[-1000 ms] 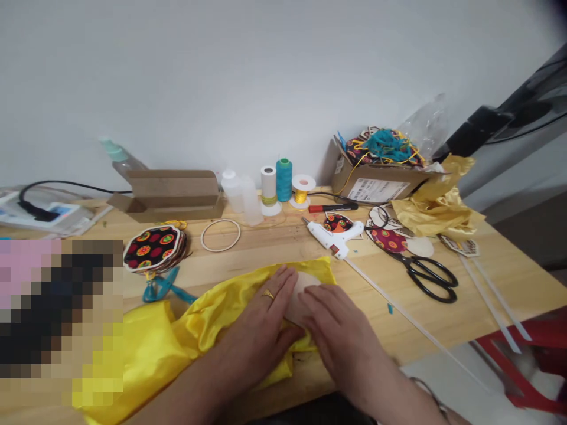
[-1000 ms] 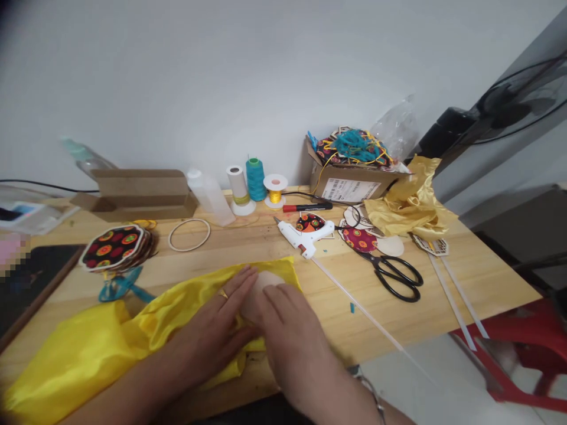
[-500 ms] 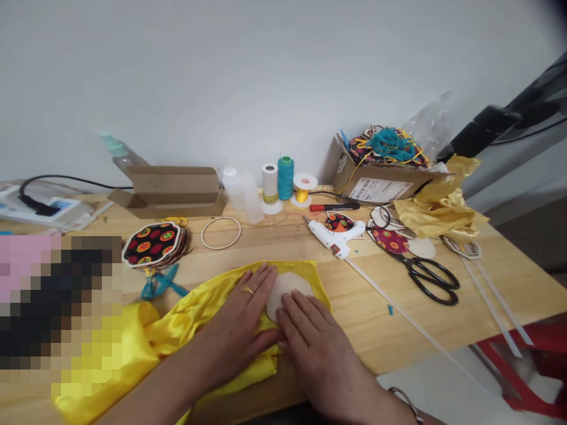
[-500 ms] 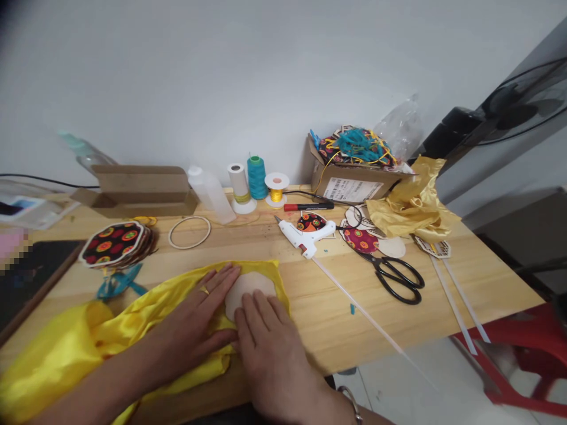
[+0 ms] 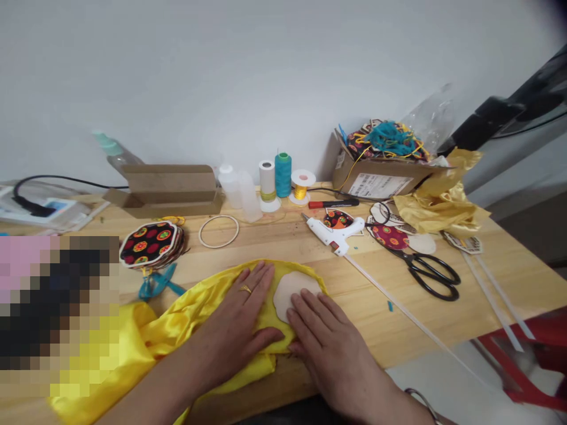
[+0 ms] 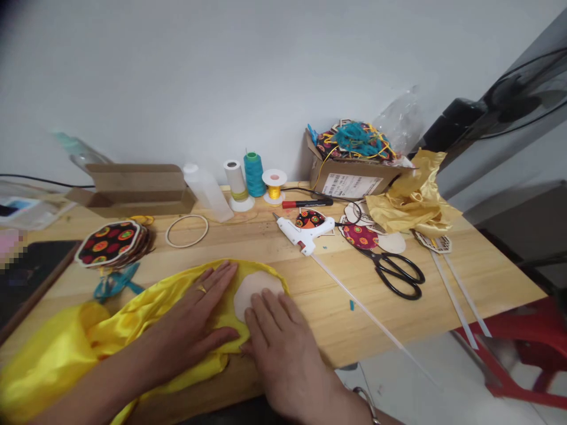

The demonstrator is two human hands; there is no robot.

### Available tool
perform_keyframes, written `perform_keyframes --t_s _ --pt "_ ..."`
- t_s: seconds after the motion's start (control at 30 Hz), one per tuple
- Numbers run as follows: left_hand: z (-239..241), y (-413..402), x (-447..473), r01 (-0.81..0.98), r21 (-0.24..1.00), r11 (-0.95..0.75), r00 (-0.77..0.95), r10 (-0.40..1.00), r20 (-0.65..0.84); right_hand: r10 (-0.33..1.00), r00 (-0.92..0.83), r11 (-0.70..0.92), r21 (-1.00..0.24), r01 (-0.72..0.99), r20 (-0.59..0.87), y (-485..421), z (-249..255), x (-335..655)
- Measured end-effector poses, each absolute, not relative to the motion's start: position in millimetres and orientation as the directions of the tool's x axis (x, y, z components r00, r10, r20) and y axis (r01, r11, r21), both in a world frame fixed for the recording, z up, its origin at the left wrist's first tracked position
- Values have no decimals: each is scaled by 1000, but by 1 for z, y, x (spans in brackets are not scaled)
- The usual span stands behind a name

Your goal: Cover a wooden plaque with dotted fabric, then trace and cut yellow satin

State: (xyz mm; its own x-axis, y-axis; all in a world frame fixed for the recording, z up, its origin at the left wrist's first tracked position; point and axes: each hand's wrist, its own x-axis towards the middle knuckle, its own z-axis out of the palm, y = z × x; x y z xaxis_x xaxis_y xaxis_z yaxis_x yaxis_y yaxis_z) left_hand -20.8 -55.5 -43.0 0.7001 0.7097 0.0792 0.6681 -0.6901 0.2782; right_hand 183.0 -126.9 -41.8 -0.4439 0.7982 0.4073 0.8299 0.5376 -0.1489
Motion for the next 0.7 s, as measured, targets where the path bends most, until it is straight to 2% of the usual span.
perform_keyframes --t_s 0.17,0.5,0.7 --pt "-41 -56 -21 665 255 -702 709 701 80 811 -474 544 -143 827 344 -127 -34 189" --pt "-42 -54 -21 644 286 -710 709 694 125 815 -496 554 -151 819 298 -129 -35 197" --pt "-5 -65 -8 606 242 -757 695 653 301 816 -506 560 -165 812 279 -128 -33 197"
